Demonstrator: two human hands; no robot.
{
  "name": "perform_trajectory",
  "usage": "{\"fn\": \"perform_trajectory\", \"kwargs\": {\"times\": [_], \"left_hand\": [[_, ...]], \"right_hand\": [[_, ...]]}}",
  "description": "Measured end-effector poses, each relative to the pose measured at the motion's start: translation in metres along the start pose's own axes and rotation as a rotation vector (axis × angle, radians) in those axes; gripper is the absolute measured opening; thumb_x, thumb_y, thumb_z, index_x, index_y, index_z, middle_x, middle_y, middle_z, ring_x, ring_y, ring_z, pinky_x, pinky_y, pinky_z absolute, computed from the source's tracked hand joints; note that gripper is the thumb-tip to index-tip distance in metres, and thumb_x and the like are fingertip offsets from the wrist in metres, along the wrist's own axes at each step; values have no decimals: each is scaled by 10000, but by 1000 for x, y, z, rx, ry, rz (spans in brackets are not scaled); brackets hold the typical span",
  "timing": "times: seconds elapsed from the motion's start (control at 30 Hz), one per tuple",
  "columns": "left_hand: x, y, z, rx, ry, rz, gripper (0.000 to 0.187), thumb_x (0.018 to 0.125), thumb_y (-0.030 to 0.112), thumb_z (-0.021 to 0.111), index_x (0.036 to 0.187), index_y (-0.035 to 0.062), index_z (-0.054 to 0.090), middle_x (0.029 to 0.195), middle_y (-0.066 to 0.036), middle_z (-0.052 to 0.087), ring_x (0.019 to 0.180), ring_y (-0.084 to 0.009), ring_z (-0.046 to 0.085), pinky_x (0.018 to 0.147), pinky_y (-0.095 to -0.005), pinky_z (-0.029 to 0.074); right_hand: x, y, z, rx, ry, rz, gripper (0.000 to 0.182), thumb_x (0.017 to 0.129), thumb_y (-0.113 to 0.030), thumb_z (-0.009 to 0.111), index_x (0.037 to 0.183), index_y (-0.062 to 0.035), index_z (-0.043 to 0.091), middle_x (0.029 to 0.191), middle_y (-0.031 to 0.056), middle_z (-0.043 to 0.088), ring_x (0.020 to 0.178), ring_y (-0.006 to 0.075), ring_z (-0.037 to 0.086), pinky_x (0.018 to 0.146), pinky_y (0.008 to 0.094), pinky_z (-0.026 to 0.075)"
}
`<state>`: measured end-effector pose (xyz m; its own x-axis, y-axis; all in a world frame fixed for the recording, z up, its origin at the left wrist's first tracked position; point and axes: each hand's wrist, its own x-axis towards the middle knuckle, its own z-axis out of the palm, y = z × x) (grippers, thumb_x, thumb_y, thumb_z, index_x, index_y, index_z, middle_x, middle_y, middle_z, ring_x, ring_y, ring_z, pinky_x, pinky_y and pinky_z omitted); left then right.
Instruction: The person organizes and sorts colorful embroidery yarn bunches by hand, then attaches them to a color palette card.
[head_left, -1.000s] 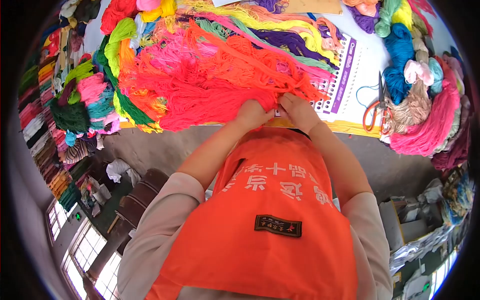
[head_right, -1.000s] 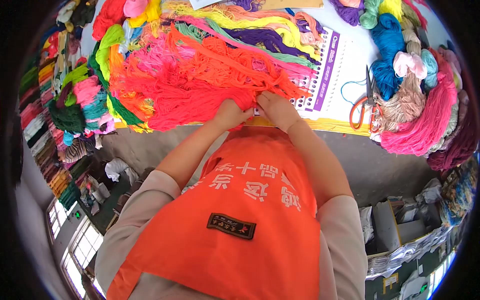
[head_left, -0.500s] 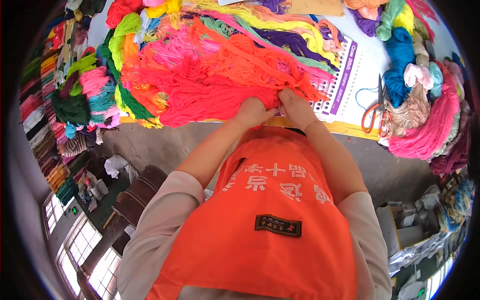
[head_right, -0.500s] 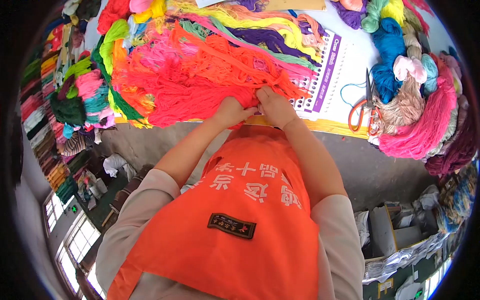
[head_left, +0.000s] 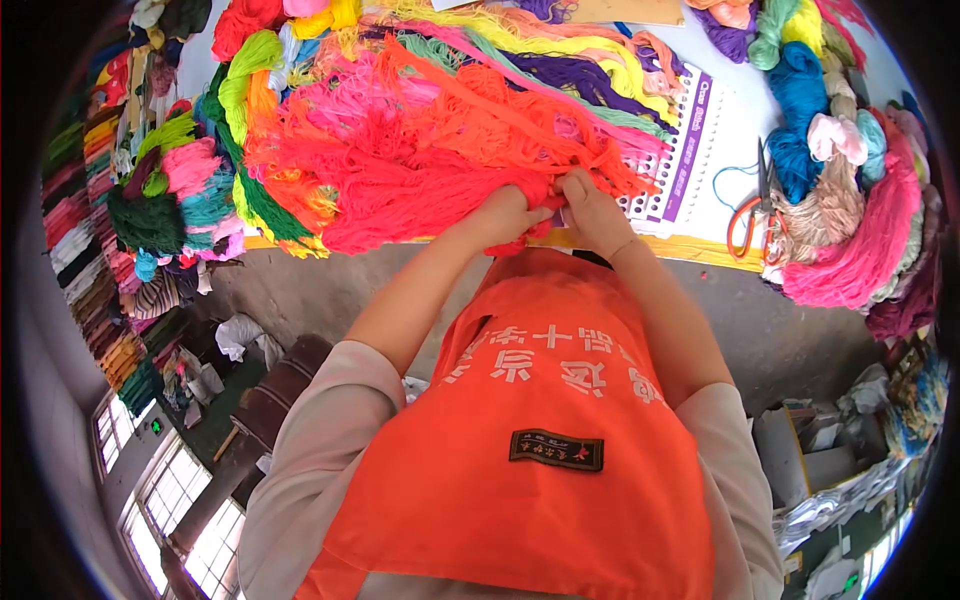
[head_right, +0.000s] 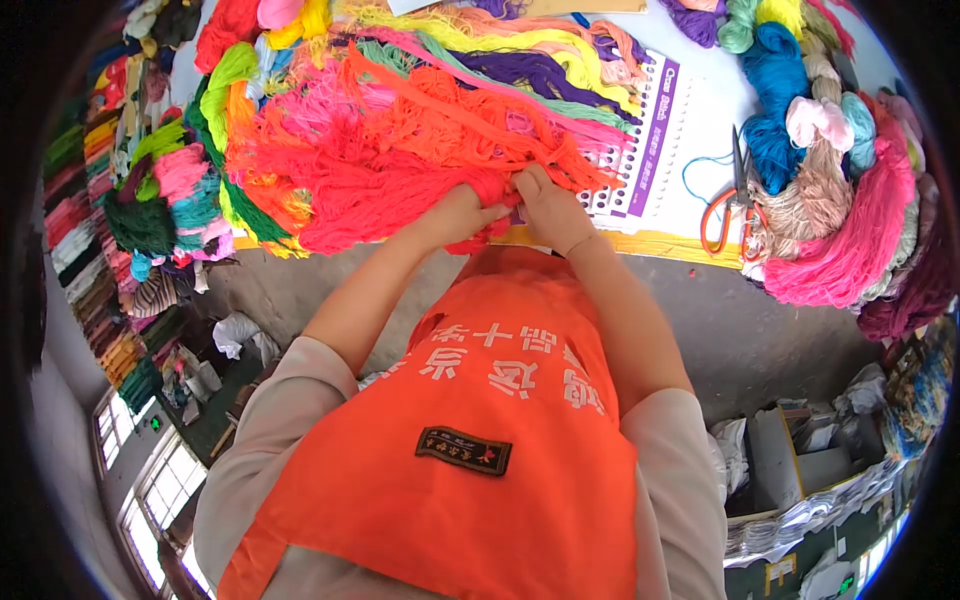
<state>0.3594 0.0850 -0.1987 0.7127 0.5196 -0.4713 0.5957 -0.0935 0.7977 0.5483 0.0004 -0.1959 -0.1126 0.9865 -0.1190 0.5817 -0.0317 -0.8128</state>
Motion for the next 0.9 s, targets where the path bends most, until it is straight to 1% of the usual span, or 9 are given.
{"fn": "perform_trajectory", "kwargs": {"times": [0.13,0.2,0.23,0.3,0.47,0.53,0.63,0.77,0.9], "left_hand": [[-13,11,-10,-73,50,17,296,872,192,686,1106,19,632,881,-139,677,744,-260,661,655,-377,519],[-20,32,-20,-160,-33,-255,252,878,192,687,1060,24,635,834,-112,666,674,-221,636,601,-360,503],[-23,38,-24,-246,-110,-533,213,885,191,689,1014,29,639,786,-86,655,604,-181,611,546,-343,487],[-27,41,-25,-387,-117,-496,148,895,175,685,952,52,625,738,-34,614,566,-114,546,508,-290,430],[-25,49,-33,-469,-179,-482,167,888,178,695,930,39,614,678,-46,608,536,-159,557,497,-321,430],[-28,36,-35,373,-54,74,254,874,245,700,954,14,628,735,-155,646,645,-328,628,587,-422,481],[-31,73,-54,714,-332,-319,326,832,339,700,934,30,687,909,-229,665,845,-421,638,718,-523,489],[-44,53,-82,764,-216,-288,394,843,418,691,884,26,699,907,-238,665,853,-410,649,718,-508,493],[-38,60,-134,-29,12,-357,350,909,354,668,951,8,704,801,-81,690,718,-196,661,601,-363,488]], "right_hand": [[-20,-24,-4,63,350,8,207,874,-107,611,1045,-47,511,939,122,600,765,305,663,612,414,530],[-46,-50,-16,747,109,722,176,940,-202,620,973,-44,549,780,52,600,661,159,605,542,331,475],[-50,-51,-14,750,111,720,176,940,-202,620,973,-44,549,780,52,600,661,159,605,542,331,475],[-59,-50,-4,1690,131,1243,232,969,-284,622,912,-62,584,682,0,576,585,66,486,519,248,404],[-44,-41,33,1768,472,1007,171,940,-214,659,846,-89,589,683,16,596,538,80,474,492,244,407],[-45,-38,37,1737,520,1014,174,937,-201,659,830,-85,583,668,18,591,530,84,476,483,247,405],[-43,-42,34,1699,567,1020,200,926,-176,663,787,-79,558,637,27,578,504,96,474,464,256,406],[-43,-39,35,1627,592,1076,203,931,-187,658,793,-72,564,641,33,583,503,101,481,473,259,422],[-40,-44,37,1559,567,1014,192,945,-209,642,845,-57,580,659,33,594,523,104,499,493,259,442]]}}
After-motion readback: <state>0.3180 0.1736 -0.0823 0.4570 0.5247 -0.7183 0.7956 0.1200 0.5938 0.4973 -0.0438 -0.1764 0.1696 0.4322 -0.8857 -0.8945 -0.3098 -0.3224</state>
